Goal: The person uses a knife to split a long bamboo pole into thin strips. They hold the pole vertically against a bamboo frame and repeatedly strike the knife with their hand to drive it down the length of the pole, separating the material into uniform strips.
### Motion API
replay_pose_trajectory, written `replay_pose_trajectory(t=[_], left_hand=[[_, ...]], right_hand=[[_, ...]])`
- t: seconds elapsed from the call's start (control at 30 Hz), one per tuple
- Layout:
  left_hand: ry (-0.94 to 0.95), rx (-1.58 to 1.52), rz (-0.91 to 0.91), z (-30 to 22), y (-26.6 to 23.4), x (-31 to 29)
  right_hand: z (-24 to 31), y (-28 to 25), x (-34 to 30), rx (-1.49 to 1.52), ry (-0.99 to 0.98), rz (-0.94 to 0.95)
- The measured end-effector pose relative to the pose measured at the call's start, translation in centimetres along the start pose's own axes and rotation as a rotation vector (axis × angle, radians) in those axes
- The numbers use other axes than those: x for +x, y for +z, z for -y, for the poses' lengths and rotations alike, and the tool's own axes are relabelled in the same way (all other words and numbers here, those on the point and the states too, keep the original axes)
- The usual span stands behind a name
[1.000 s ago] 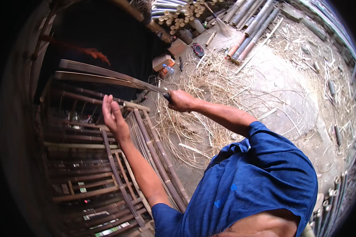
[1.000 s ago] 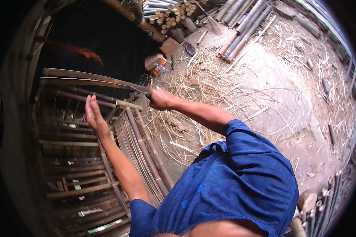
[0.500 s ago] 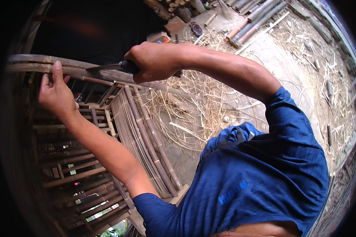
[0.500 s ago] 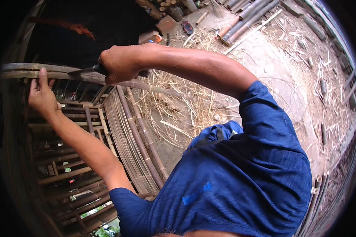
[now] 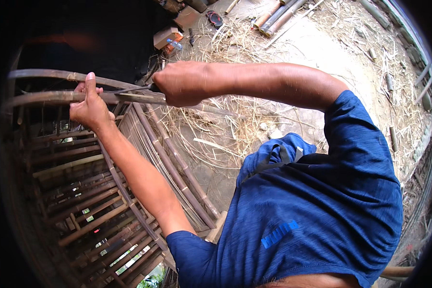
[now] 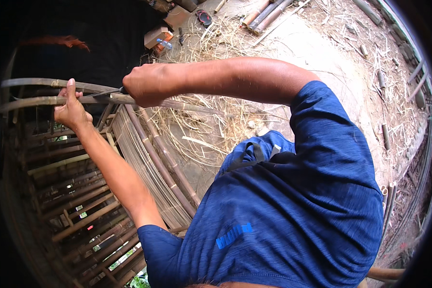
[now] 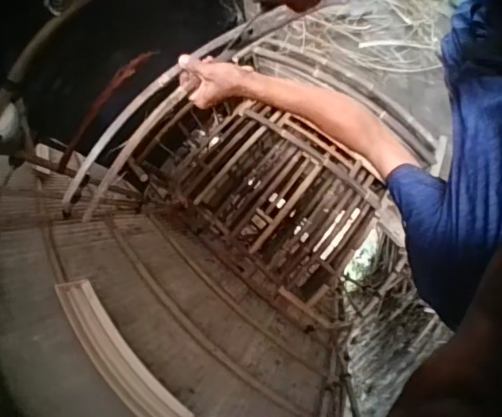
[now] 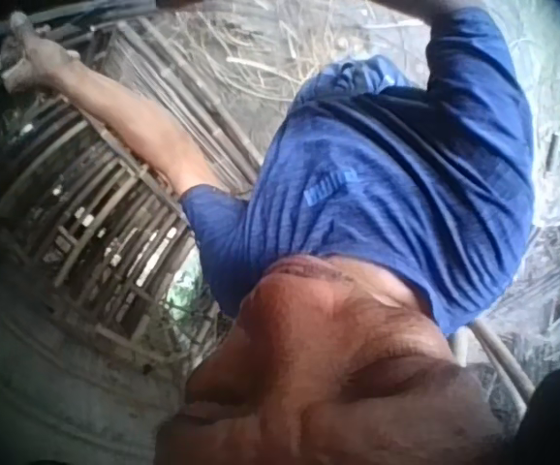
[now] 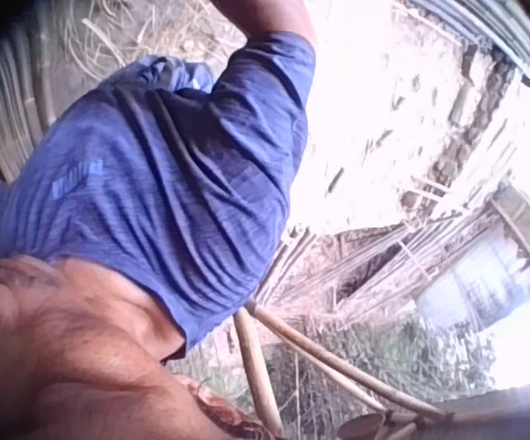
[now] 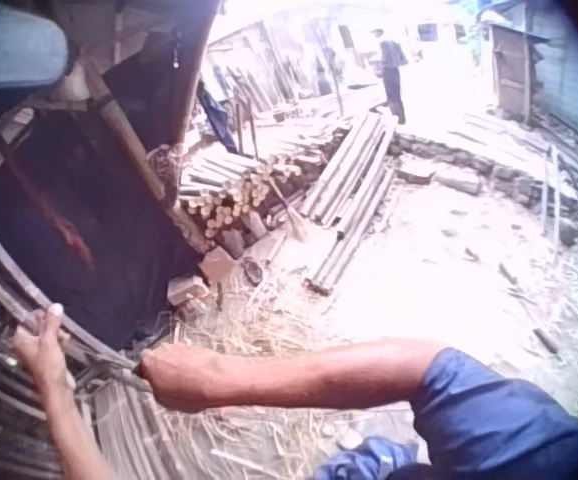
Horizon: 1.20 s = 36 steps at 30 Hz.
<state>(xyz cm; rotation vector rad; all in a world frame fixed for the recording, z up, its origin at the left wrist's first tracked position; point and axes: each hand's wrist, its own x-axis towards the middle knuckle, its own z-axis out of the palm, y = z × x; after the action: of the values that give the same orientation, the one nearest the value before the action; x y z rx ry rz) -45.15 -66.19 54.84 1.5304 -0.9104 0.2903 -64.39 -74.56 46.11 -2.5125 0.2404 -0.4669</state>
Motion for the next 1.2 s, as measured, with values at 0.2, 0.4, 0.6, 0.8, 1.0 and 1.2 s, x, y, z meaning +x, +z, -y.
replay_pose_trajectory(t=[0.2,0.4,0.6,0.8,1.0,1.2], left_hand=[[0.056,0.017,0.060,-2.3,2.1,-0.6],[0.091,-0.030,0.039,-0.4,3.6,-0.3],[0.119,-0.169,0.034,-1.3,7.0,-0.4],[0.170,-0.130,0.002,-1.7,5.8,-1.7],[0.278,-0.190,0.346,-1.3,0.9,-4.8],[-0.409,0.031,0.396,10.7,-2.4,-22.8]], right_hand=[[-8.3,10.7,-4.0,0.181,0.316,0.530],[-8.0,11.1,-6.3,0.127,0.448,0.338],[-9.4,12.2,-6.5,-0.454,0.270,0.173],[-10.7,14.8,-7.9,0.168,0.473,0.443],[-16.3,28.8,-17.2,0.214,0.781,0.539],[-15.3,28.1,-17.8,0.190,0.701,0.483]])
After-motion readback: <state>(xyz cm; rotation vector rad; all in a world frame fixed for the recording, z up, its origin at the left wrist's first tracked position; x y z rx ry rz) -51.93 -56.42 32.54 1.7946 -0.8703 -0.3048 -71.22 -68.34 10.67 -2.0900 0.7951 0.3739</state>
